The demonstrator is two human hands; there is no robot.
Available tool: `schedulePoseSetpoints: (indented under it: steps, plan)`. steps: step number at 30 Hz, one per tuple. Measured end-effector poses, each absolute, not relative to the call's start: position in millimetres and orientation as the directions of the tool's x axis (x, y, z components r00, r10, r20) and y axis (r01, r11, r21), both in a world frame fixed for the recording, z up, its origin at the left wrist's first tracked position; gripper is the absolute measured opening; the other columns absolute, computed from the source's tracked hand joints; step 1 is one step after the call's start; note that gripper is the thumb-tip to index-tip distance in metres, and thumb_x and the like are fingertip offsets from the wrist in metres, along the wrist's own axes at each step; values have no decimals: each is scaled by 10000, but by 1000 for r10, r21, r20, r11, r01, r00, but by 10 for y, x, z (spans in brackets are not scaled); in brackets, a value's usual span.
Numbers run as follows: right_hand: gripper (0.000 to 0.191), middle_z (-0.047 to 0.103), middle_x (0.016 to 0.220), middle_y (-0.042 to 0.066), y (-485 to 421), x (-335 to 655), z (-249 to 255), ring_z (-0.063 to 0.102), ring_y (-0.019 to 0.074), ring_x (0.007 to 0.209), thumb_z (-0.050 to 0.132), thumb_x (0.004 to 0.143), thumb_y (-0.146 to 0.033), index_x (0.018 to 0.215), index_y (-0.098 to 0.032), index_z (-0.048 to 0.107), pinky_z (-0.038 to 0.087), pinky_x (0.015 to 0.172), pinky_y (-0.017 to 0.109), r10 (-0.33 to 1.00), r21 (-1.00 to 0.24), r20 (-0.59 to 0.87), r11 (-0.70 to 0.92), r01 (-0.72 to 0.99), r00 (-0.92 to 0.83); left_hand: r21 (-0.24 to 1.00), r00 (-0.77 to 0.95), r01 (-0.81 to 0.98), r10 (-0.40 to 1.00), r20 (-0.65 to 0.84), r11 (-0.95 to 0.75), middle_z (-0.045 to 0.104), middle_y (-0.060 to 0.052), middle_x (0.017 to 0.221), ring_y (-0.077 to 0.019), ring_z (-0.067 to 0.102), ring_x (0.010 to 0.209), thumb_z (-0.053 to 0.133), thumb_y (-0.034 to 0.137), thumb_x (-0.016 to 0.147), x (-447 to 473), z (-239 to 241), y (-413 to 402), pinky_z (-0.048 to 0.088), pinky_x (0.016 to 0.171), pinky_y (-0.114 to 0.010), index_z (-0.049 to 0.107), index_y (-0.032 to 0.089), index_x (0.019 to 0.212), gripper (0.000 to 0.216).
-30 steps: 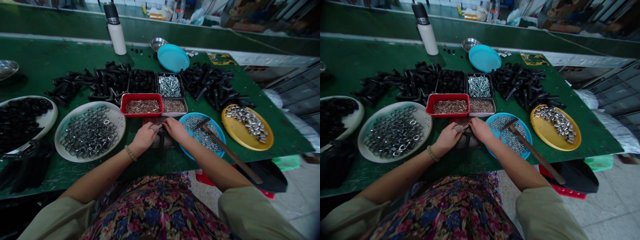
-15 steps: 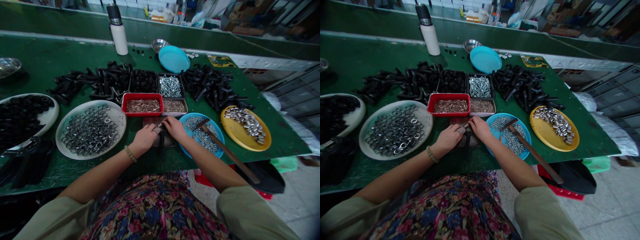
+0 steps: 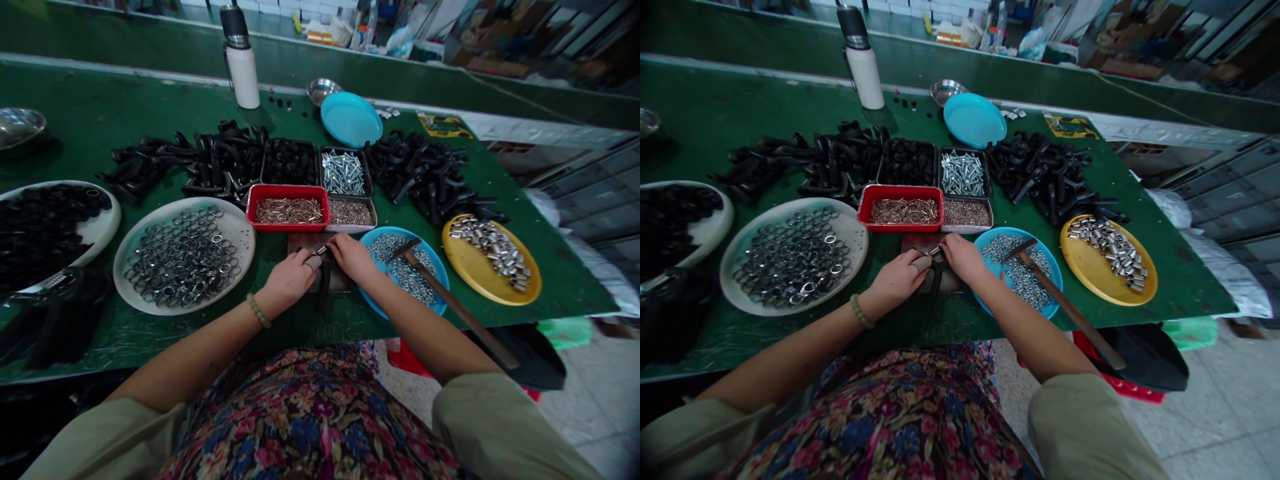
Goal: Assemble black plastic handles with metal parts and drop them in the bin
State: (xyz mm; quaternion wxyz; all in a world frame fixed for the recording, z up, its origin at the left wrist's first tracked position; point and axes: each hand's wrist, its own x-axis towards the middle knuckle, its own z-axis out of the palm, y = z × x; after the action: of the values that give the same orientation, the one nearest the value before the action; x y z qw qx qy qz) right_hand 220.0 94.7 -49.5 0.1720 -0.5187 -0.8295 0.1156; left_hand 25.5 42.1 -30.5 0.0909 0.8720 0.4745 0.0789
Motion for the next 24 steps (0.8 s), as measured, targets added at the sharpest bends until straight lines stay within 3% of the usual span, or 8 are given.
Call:
schedulePoseSetpoints:
  steps: [4, 7, 19, 24]
  plan:
    - [111, 660, 860, 47, 979, 2214, -531, 603, 179, 813, 515, 919, -232, 854, -183, 590, 441, 739, 278, 949, -556, 157, 315, 770, -275, 254, 534, 812, 845, 43, -526, 541, -75, 1140, -200, 539, 973, 367, 313, 967, 250, -297, 410, 477, 862, -318, 559, 203, 1163, 295]
    - [115, 663, 857, 42, 983, 2194, -528, 600, 179, 808, 524, 914, -245, 848, -187, 599, 433, 734, 279, 956, -575, 132, 289, 765, -262, 266, 527, 812, 849, 46, -519, 539, -75, 1142, -199, 540, 991, 367, 317, 967, 248, -307, 405, 471, 883, -317, 558, 208, 1176, 303]
    - [151, 672, 893, 61, 954, 2129, -457, 616, 193, 851, 489, 943, -273, 908, -183, 605, 431, 732, 283, 945, -431, 124, 327, 841, -304, 285, 511, 818, 859, 34, -499, 532, -72, 1136, -196, 540, 974, 392, 307, 958, 267, -311, 389, 486, 864, -317, 558, 209, 1151, 274]
    - [196, 658, 924, 97, 936, 2131, -449, 619, 208, 867, 440, 967, -271, 947, -153, 595, 439, 732, 288, 911, -261, 123, 413, 872, -394, 280, 506, 825, 862, 23, -492, 537, -66, 1105, -200, 543, 958, 416, 299, 947, 266, -321, 383, 492, 843, -316, 553, 210, 1159, 268]
